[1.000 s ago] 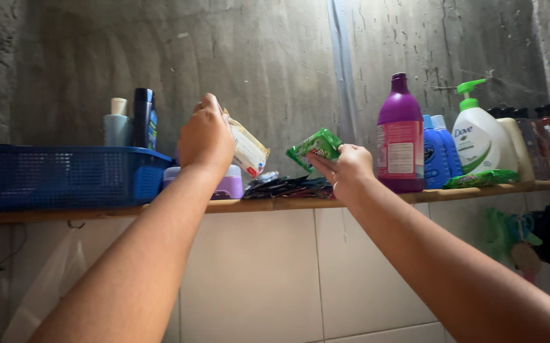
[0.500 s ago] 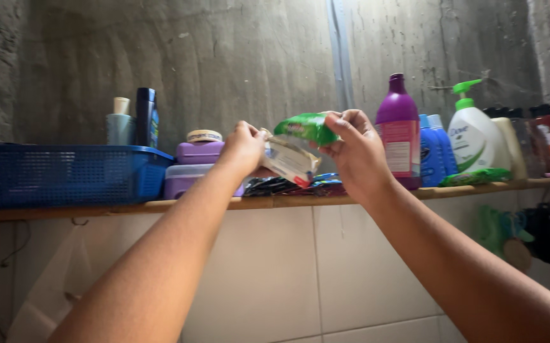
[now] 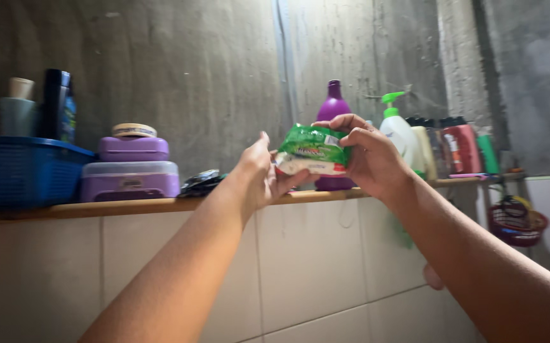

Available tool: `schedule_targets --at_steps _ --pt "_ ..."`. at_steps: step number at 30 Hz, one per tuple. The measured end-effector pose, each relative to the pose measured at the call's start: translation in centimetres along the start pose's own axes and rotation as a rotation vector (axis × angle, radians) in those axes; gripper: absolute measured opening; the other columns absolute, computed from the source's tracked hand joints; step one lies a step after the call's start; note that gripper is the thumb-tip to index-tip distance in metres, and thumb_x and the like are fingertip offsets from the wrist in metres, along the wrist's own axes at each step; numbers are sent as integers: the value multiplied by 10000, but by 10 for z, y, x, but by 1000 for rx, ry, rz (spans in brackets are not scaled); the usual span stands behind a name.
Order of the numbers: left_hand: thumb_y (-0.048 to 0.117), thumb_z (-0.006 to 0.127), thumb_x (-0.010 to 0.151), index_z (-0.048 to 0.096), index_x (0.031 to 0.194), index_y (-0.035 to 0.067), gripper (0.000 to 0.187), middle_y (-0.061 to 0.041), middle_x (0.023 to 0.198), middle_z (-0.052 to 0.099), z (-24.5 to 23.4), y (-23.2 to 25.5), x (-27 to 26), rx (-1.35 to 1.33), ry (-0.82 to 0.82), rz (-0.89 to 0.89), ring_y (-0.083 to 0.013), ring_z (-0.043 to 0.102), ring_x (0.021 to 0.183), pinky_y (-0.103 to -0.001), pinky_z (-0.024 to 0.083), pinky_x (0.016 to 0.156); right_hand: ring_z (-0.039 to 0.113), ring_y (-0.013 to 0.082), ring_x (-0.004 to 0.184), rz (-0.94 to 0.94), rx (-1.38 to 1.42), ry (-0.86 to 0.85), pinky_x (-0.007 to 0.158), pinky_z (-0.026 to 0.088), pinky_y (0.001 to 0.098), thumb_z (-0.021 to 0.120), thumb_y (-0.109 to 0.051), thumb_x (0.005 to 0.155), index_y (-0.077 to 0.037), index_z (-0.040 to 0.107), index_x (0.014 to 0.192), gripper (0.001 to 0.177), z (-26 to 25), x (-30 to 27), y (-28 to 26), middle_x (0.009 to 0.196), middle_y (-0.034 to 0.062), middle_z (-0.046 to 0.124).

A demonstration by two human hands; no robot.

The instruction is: The person organizes various toiletries in a bathroom. They handle multiple sachets of shampoo, placing them on a wooden shelf. They also move bottles of lotion and shampoo, and a blue plastic basket, arranging them on the shelf and within the basket.

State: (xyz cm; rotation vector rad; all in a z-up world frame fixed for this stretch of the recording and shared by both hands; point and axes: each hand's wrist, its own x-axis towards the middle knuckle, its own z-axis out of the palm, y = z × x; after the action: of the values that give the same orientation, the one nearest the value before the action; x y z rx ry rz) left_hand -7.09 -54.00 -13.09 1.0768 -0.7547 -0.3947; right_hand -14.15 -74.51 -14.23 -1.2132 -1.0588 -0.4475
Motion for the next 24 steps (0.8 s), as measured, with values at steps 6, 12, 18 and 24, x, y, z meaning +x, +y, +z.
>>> schedule_targets --at_steps 6,12,18,24 --pt "325 636 949 612 1299 71 433 -119 1152 717 31 -27 -1 170 -91 138 -274 752 975 -335 682 752 613 258 1225 39 -145 -15 1057 519 422 573 3 889 -20 608 1206 320 -56 -4 -9 1320 125 612" --pt "333 643 954 610 1206 62 370 -109 1111 742 29 -39 4 238 31 120 -257 757 916 -366 627 767 648 265 1101 -167 -1509 605 928 511 366 749 -150 786 -123 723 1174 390 -217 -15 -20 1165 145 712" --pt "394 608 975 629 1193 62 397 -100 1137 741 16 -53 3 184 19 26 -239 759 923 -394 630 789 707 330 1055 358 -1758 605 918 558 446 903 -190 698 -281 643 1381 736 -298 -33 30 1161 187 720" --pt "541 495 990 660 1241 72 557 -97 1124 758 19 -69 1 164 15 -25 -234 764 936 -376 675 801 671 345 1085 164 -1765 873 931 543 461 902 -234 766 -238 798 1119 368 -284 -44 62 1179 156 681"
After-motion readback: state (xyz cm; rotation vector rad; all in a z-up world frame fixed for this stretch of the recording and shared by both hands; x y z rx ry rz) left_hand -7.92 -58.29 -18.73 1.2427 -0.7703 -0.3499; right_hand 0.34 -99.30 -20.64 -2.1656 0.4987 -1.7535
